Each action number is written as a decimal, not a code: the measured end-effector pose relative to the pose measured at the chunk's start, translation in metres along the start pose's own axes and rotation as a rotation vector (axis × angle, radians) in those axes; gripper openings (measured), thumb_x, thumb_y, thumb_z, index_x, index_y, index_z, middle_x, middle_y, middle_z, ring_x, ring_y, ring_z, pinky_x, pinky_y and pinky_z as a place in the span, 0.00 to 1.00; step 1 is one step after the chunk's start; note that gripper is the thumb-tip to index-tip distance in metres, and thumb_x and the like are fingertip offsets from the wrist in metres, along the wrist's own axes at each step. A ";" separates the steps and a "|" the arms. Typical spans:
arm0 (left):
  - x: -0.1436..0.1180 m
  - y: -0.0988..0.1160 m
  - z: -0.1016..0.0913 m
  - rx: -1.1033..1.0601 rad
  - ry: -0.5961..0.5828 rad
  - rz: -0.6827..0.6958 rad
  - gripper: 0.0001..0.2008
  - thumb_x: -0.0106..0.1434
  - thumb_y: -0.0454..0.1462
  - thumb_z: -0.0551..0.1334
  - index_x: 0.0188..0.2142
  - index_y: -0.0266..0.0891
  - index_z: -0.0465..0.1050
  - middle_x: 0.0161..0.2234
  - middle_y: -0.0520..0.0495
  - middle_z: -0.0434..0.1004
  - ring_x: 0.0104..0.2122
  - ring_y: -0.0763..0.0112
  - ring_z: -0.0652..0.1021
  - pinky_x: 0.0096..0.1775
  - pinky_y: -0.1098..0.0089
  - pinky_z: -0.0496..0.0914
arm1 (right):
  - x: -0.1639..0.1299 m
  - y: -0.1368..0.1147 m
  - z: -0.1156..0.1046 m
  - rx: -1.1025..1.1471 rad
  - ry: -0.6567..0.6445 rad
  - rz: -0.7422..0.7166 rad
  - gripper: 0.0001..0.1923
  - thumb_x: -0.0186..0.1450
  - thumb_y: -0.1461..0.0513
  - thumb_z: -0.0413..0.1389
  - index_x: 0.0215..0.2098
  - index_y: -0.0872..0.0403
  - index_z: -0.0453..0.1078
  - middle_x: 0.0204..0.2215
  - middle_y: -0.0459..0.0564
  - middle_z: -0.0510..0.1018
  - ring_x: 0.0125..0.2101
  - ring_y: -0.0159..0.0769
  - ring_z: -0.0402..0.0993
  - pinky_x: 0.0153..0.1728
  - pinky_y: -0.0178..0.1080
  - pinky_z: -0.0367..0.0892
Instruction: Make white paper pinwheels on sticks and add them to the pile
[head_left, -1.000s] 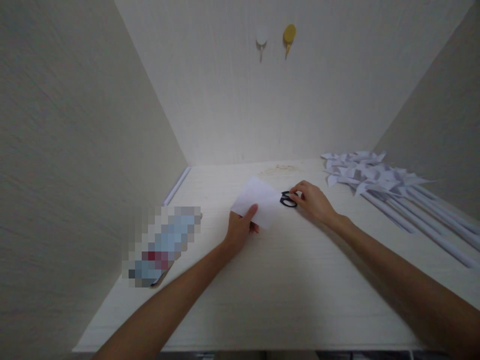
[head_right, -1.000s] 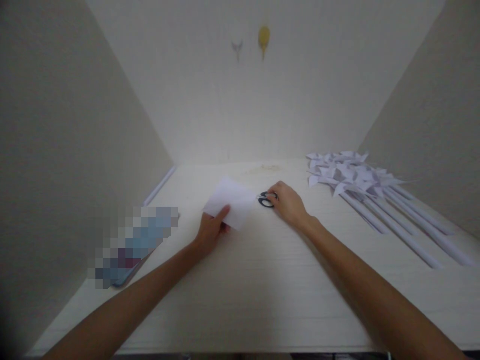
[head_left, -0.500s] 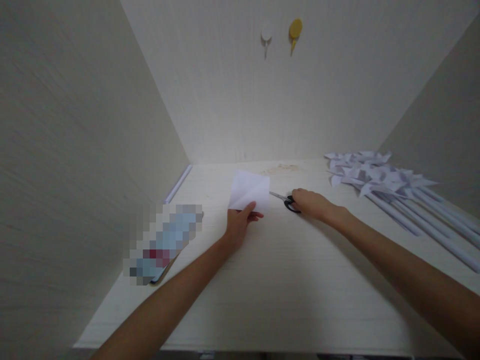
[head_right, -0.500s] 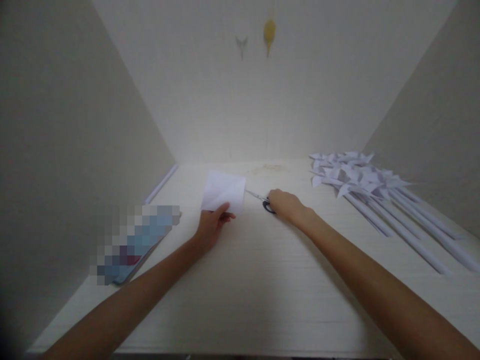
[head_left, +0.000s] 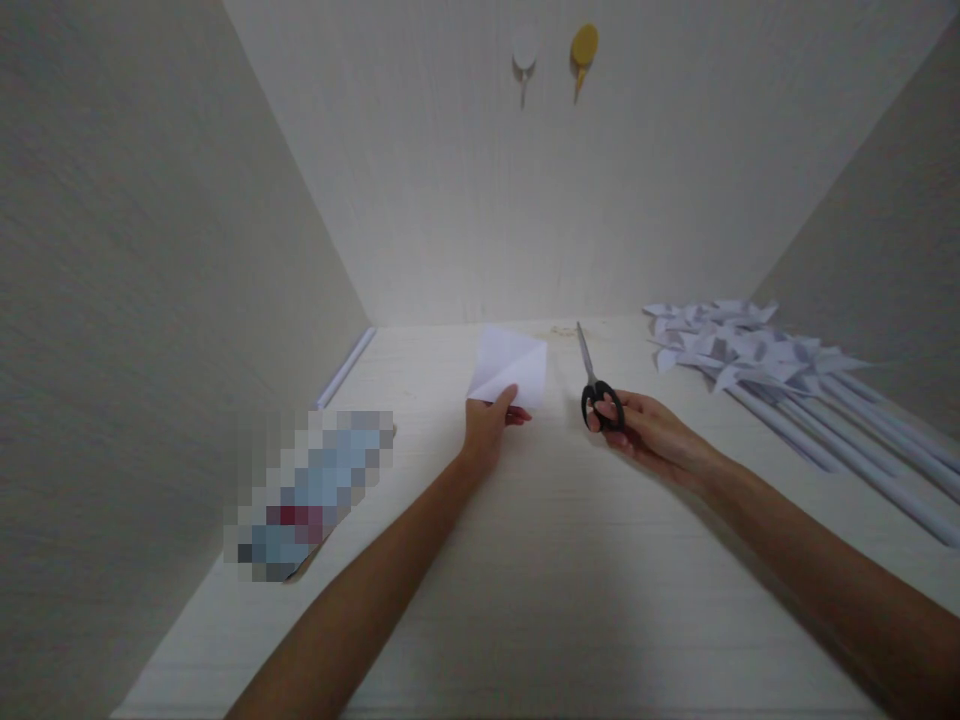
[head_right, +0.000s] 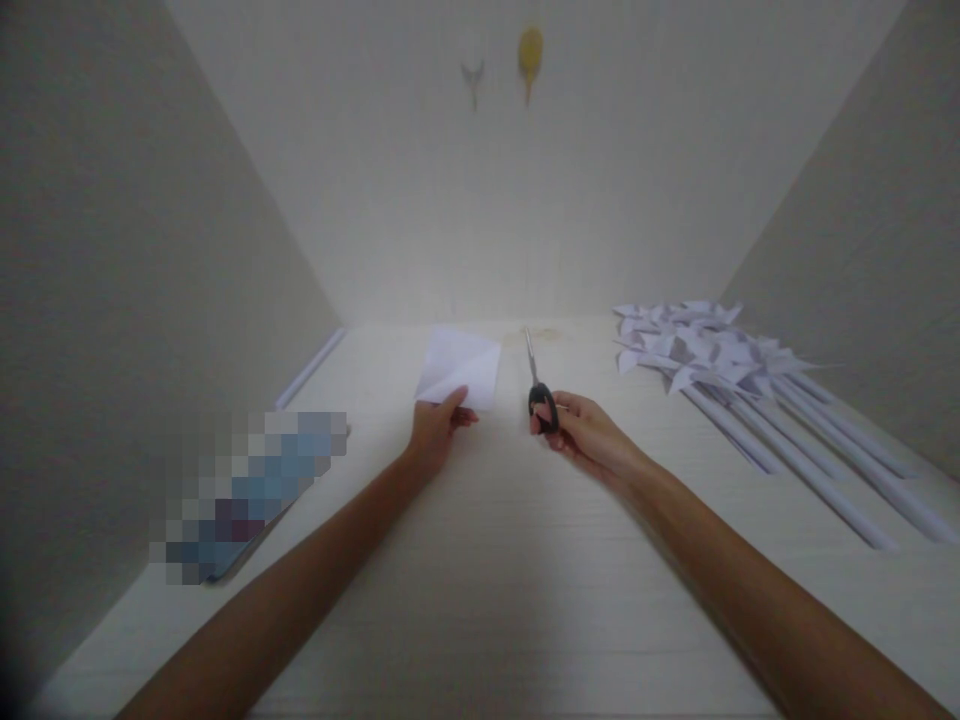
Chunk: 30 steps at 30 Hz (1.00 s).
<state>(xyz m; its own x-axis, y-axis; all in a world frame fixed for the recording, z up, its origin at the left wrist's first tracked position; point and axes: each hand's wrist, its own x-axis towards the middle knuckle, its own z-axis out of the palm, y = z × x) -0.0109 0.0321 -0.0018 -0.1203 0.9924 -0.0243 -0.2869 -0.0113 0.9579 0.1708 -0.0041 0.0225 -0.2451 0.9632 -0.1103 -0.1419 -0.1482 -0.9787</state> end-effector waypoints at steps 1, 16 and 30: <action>0.000 0.000 0.000 0.007 -0.011 -0.002 0.08 0.51 0.35 0.60 0.29 0.29 0.67 0.15 0.53 0.68 0.13 0.77 0.70 0.17 0.78 0.64 | -0.004 0.003 0.005 0.100 -0.029 -0.006 0.15 0.50 0.54 0.59 0.27 0.57 0.65 0.20 0.44 0.68 0.14 0.20 0.52 0.13 0.29 0.44; -0.005 0.027 0.005 0.109 -0.070 0.032 0.12 0.51 0.32 0.61 0.36 0.28 0.68 0.26 0.46 0.75 0.19 0.75 0.75 0.20 0.77 0.69 | -0.017 0.020 0.017 -0.076 -0.067 -0.038 0.20 0.56 0.47 0.51 0.24 0.57 0.62 0.14 0.42 0.62 0.12 0.21 0.48 0.14 0.32 0.38; -0.018 0.056 0.011 0.120 -0.150 0.053 0.12 0.51 0.35 0.60 0.36 0.30 0.69 0.31 0.42 0.76 0.28 0.70 0.77 0.26 0.73 0.73 | -0.031 0.022 0.027 -0.313 -0.226 -0.014 0.24 0.58 0.44 0.45 0.22 0.56 0.58 0.16 0.42 0.60 0.14 0.21 0.47 0.14 0.31 0.40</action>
<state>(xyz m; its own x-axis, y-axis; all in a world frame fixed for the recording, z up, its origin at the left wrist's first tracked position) -0.0145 0.0153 0.0557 0.0129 0.9980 0.0612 -0.1679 -0.0582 0.9841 0.1491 -0.0437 0.0093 -0.4556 0.8856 -0.0900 0.1442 -0.0264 -0.9892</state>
